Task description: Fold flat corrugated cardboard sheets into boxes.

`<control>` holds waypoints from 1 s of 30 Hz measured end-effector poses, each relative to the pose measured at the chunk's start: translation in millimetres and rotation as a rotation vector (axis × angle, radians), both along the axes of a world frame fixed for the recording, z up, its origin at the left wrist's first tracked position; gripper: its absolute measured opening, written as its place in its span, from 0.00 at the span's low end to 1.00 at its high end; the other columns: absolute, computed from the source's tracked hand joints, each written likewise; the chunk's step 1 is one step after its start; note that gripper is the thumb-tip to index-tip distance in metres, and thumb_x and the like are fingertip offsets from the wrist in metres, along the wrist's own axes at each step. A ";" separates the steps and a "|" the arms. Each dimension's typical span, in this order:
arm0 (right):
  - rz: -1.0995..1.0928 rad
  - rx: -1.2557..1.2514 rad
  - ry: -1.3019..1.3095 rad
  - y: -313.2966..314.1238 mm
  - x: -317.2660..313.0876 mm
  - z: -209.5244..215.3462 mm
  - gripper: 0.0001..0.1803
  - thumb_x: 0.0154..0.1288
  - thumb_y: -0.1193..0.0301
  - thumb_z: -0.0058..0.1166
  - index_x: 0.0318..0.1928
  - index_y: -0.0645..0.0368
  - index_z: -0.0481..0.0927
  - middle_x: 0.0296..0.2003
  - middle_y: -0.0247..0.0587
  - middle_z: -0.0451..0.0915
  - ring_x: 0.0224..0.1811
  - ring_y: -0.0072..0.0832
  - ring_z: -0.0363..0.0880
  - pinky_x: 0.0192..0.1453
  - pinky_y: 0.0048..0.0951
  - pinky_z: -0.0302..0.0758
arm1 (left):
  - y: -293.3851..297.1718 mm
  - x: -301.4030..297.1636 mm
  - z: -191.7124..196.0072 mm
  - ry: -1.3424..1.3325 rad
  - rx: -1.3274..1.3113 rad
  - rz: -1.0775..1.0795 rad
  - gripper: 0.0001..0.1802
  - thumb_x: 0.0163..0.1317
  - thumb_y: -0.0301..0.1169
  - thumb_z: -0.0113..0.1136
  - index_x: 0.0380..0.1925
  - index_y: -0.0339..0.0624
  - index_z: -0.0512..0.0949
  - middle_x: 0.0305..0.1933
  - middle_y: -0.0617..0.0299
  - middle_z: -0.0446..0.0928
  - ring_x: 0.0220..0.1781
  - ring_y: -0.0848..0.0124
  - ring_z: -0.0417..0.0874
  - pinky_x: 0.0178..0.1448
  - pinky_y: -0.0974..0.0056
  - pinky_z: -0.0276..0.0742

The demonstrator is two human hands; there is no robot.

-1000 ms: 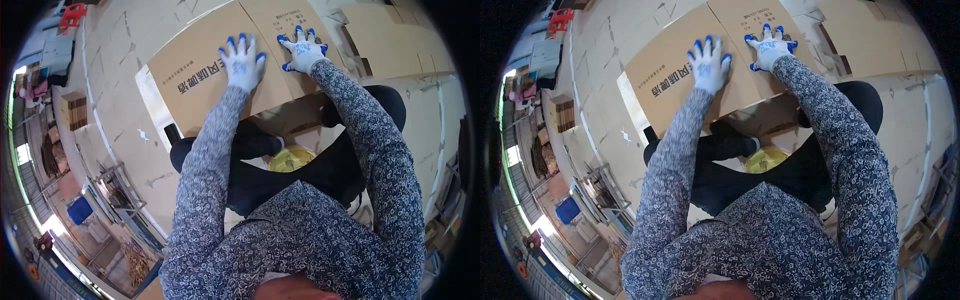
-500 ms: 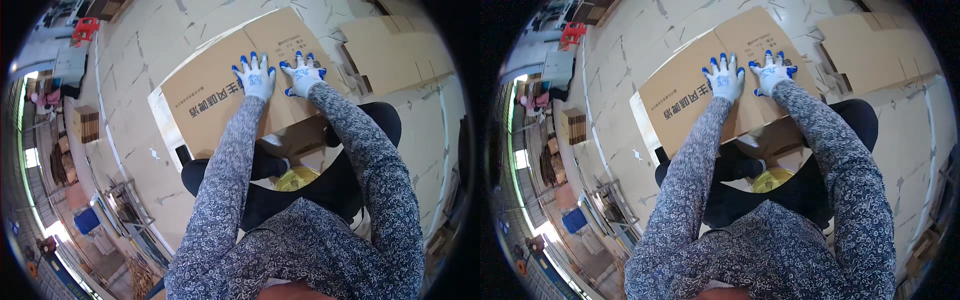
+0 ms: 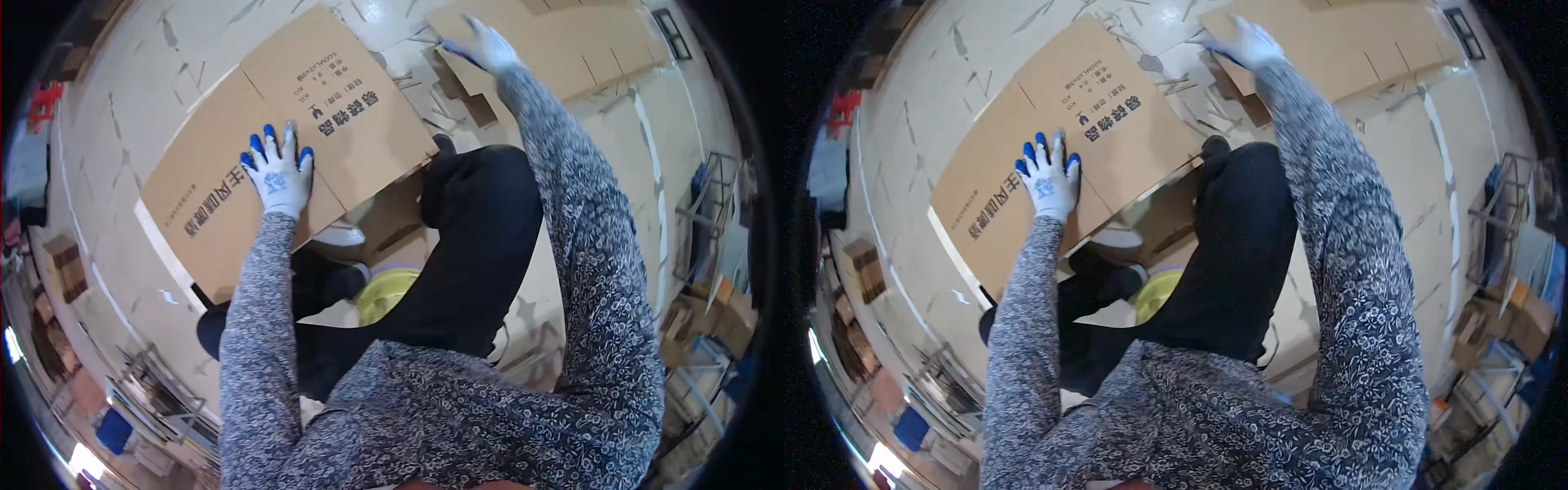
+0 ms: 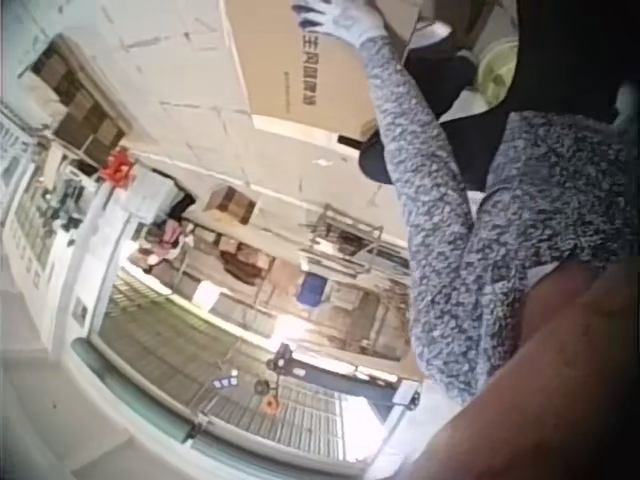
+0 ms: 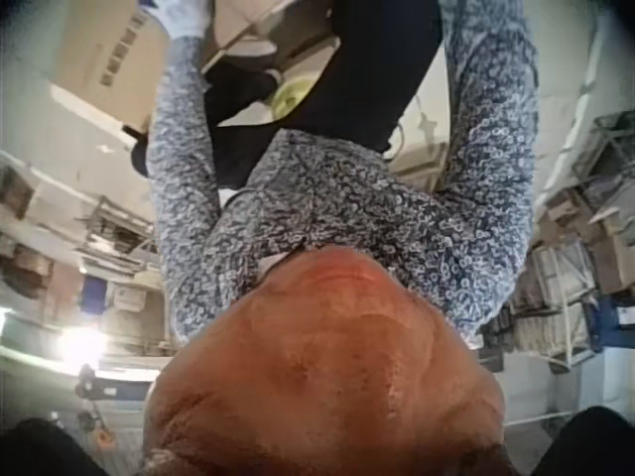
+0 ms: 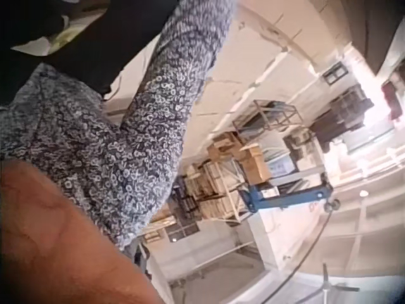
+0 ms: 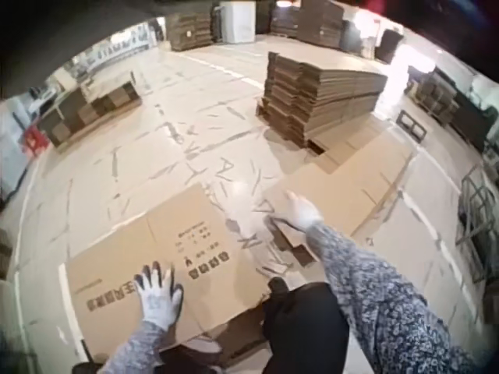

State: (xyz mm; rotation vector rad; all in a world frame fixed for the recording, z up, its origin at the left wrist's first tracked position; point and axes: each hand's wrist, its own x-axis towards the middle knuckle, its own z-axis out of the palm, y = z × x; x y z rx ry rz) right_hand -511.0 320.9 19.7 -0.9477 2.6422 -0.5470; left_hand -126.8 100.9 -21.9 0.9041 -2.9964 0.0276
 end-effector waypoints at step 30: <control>-1.000 -0.221 0.135 325.8 -47.9 -83.3 0.37 0.69 0.45 0.47 0.60 0.69 0.74 0.38 0.55 0.85 0.36 0.43 0.86 0.47 0.40 0.80 | 10.7 -14.8 0.7 -0.038 -0.056 -0.060 0.35 0.69 0.45 0.51 0.75 0.54 0.56 0.77 0.44 0.54 0.77 0.40 0.52 0.76 0.34 0.41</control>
